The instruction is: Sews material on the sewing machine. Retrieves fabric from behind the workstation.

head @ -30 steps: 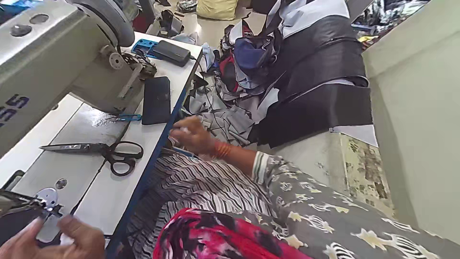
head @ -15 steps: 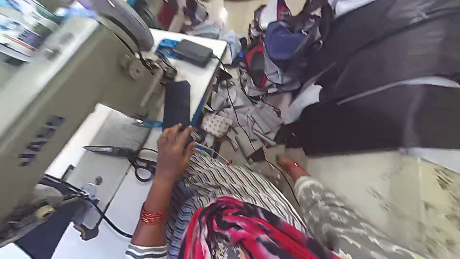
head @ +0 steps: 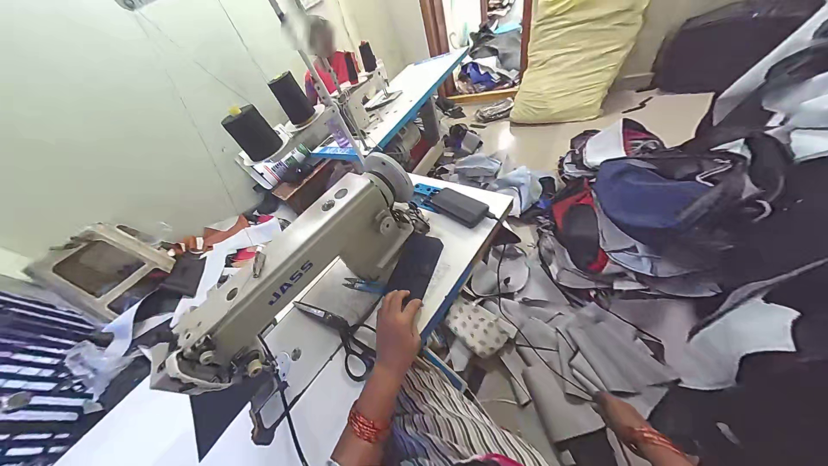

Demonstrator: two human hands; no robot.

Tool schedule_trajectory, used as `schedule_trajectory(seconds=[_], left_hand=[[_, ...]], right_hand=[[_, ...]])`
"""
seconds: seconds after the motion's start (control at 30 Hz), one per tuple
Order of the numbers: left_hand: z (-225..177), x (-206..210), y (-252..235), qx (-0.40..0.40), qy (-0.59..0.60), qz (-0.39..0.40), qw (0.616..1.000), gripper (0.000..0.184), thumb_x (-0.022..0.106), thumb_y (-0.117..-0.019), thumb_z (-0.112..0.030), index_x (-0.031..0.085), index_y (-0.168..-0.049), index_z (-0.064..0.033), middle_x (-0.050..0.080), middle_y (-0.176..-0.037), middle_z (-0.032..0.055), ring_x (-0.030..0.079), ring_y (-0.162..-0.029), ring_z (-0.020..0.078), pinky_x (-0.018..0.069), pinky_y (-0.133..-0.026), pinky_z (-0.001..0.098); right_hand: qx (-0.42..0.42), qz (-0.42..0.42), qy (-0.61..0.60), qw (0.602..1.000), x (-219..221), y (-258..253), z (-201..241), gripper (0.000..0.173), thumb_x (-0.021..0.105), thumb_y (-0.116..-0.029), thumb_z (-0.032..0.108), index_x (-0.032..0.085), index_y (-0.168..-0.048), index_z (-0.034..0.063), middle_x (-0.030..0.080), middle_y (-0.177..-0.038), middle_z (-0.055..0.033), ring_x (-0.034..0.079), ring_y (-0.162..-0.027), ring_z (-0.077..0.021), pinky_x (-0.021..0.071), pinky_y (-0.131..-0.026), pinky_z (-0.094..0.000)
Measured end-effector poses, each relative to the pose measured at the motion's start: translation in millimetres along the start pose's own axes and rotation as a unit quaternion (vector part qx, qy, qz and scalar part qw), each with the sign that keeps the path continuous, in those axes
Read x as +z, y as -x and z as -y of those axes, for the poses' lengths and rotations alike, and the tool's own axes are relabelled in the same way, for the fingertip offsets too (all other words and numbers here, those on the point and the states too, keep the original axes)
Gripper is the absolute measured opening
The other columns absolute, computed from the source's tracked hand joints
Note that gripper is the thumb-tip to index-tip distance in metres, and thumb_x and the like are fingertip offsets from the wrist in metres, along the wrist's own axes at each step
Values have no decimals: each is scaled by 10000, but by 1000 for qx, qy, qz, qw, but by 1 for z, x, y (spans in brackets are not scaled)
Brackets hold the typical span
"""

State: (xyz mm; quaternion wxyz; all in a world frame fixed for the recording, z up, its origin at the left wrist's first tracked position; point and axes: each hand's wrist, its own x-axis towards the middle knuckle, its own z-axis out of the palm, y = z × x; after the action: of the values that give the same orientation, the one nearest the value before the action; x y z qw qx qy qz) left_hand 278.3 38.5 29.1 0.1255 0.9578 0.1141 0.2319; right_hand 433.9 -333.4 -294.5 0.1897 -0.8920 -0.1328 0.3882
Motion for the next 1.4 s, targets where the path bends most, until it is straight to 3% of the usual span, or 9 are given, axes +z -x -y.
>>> schedule_trajectory(seconds=[0.13, 0.2, 0.27, 0.33, 0.43, 0.67, 1.07, 1.23, 1.4], left_hand=[[-10, 7, 3, 86, -34, -51, 994, 258, 656, -840, -41, 796, -1050, -90, 706, -1219, 197, 605, -1217, 485, 500, -944, 641], [-18, 10, -2, 153, -29, -48, 987, 239, 653, -899, -126, 793, -1092, -103, 710, -1212, 204, 627, -1194, 465, 515, -966, 603], [-26, 16, -10, 201, -15, -20, 979, 262, 652, -940, -202, 774, -1152, -109, 691, -1227, 237, 616, -1203, 474, 489, -1014, 598], [-28, 25, -28, 234, -16, 21, 972, 321, 630, -962, -241, 749, -1220, -93, 661, -1270, 280, 585, -1225, 520, 452, -1030, 641], [-24, 36, -50, 259, -36, 87, 961, 383, 578, -999, -281, 684, -1315, -92, 601, -1360, 277, 500, -1318, 537, 400, -1068, 670], [-19, 58, -80, 248, 3, 106, 963, 498, 653, -913, -239, 619, -1396, -125, 542, -1436, 257, 345, -1430, 551, 307, -1151, 656], [-27, 55, -78, 218, -30, 118, 968, 372, 514, -994, -134, 665, -1334, -132, 591, -1354, 281, 445, -1337, 571, 373, -1106, 620], [-25, 53, -78, 232, -43, 120, 964, 343, 479, -1049, -223, 581, -1375, -245, 542, -1405, 187, 366, -1437, 424, 261, -1199, 475], [-24, 49, -82, 233, -37, 145, 961, 274, 482, -1064, -228, 586, -1318, -219, 452, -1470, 97, 239, -1516, 267, 139, -1251, 394]], right_hand=[[-17, -5, 27, 999, 3, 5, -1, 371, 529, -1059, 201, 632, -1249, -100, 639, -1229, -360, 605, -1196, -521, 452, -1025, -645], [-103, -128, 18, 986, 23, 38, -7, 390, 559, -1006, 194, 658, -1058, -179, 649, -983, -417, 647, -899, -570, 507, -761, -686], [84, 29, 0, 996, 5, 84, 28, 399, 524, -1045, 166, 580, -1276, -155, 576, -1304, -388, 554, -1241, -534, 419, -1032, -664], [145, 82, -13, 986, 9, 81, 23, 374, 538, -1041, 167, 607, -1250, -135, 585, -1330, -353, 544, -1282, -509, 398, -1049, -665], [133, 119, -29, 983, 37, 65, 0, 430, 568, -1025, 259, 622, -1255, -100, 604, -1323, -322, 573, -1264, -476, 429, -1039, -666], [114, 141, -33, 983, 44, 33, -7, 387, 559, -1021, 191, 617, -1283, -89, 593, -1349, -317, 558, -1286, -479, 420, -1057, -657], [134, 157, -12, 978, 21, -30, 5, 353, 647, -952, 162, 643, -1203, -86, 621, -1294, -303, 596, -1230, -466, 467, -980, -668], [189, 164, -14, 968, 14, -64, 5, 358, 611, -968, 136, 631, -1244, -92, 590, -1359, -300, 554, -1292, -468, 440, -1020, -665], [230, 146, -30, 962, 3, -106, 0, 378, 550, -998, 104, 591, -1303, -115, 521, -1438, -315, 490, -1357, -476, 401, -1072, -659]])
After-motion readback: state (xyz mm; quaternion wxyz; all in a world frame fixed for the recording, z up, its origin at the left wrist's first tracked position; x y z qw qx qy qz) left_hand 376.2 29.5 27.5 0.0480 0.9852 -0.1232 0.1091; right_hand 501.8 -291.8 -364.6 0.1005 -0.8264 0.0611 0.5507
